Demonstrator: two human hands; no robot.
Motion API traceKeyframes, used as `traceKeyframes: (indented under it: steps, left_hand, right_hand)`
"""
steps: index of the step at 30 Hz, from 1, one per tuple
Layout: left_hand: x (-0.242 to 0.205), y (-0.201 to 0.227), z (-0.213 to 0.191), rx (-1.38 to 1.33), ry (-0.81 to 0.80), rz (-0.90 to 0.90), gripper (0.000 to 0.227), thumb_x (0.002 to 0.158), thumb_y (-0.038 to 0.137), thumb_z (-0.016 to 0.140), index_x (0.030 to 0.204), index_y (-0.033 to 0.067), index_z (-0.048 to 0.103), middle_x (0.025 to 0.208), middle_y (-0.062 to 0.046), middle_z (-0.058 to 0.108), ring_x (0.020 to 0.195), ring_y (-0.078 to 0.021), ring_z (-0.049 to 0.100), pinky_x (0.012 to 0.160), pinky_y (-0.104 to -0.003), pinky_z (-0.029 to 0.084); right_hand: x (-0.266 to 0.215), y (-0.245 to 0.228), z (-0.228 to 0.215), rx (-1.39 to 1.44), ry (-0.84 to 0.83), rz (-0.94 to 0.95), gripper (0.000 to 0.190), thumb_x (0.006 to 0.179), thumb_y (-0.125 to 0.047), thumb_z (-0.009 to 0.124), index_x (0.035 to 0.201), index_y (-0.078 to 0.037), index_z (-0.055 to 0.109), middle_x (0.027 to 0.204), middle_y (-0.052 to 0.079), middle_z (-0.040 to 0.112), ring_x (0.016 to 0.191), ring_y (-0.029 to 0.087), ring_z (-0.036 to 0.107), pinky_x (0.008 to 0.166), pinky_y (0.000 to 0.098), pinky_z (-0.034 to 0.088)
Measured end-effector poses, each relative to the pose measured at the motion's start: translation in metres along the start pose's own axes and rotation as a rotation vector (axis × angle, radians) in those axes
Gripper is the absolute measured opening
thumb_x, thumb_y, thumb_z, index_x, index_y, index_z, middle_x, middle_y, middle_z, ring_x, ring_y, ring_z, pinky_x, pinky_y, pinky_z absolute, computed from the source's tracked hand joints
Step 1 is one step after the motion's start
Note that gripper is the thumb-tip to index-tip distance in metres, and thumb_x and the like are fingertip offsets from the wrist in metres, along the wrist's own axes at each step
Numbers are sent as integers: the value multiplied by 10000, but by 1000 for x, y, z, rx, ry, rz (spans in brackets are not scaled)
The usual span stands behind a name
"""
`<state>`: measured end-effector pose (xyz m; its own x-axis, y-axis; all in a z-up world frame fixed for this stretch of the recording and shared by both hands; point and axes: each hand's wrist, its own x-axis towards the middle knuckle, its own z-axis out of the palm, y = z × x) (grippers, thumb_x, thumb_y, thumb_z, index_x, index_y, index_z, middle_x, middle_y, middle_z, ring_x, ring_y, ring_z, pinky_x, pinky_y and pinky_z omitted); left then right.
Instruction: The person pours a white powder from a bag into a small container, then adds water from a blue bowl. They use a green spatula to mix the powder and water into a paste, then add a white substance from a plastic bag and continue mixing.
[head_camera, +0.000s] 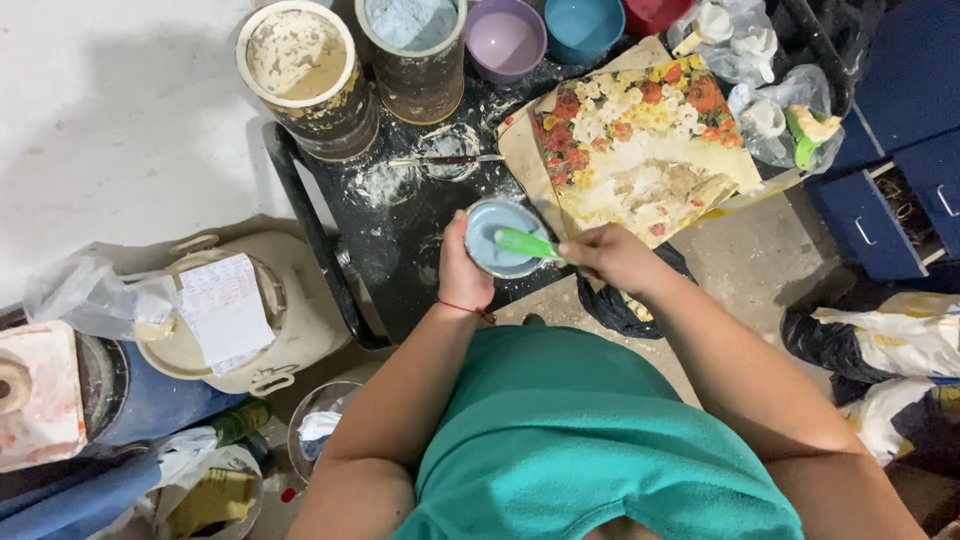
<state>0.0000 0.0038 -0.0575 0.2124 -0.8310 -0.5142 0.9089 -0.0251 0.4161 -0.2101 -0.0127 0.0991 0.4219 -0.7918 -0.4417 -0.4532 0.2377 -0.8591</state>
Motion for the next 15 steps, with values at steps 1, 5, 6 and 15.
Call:
traceKeyframes:
  steps: [1,5,6,15]
  left_hand:
    - [-6,4,2,0,0,2,351,962,433,725,1086,105,750,976,-126,775,865,-243,770,724,-379,684]
    - [-21,17,1,-31,94,-3,340,951,402,736,1065,82,749,952,-126,764,838,-240,755,712,-380,668]
    - [-21,21,1,-40,119,-14,353,952,423,725,1055,87,747,947,-121,765,837,-242,758,715,-379,668]
    - [-7,39,-12,-52,98,69,396,965,468,705,1134,115,770,1054,-129,776,911,-252,755,790,-433,666]
  right_hand:
    - [-1,2,-5,0,-1,-2,404,996,-319,733,727,-17,725,500,34,530,465,144,468,528,312,378]
    - [-16,-4,-20,-111,39,135,282,976,-181,704,796,28,759,516,77,558,472,183,506,558,329,387]
    - [-22,-11,-23,-226,63,153,295,991,-203,689,807,4,791,522,105,599,483,226,547,600,367,425]
    - [1,36,-14,-55,470,-48,266,978,-182,793,1194,-31,758,921,104,751,740,165,692,742,338,565]
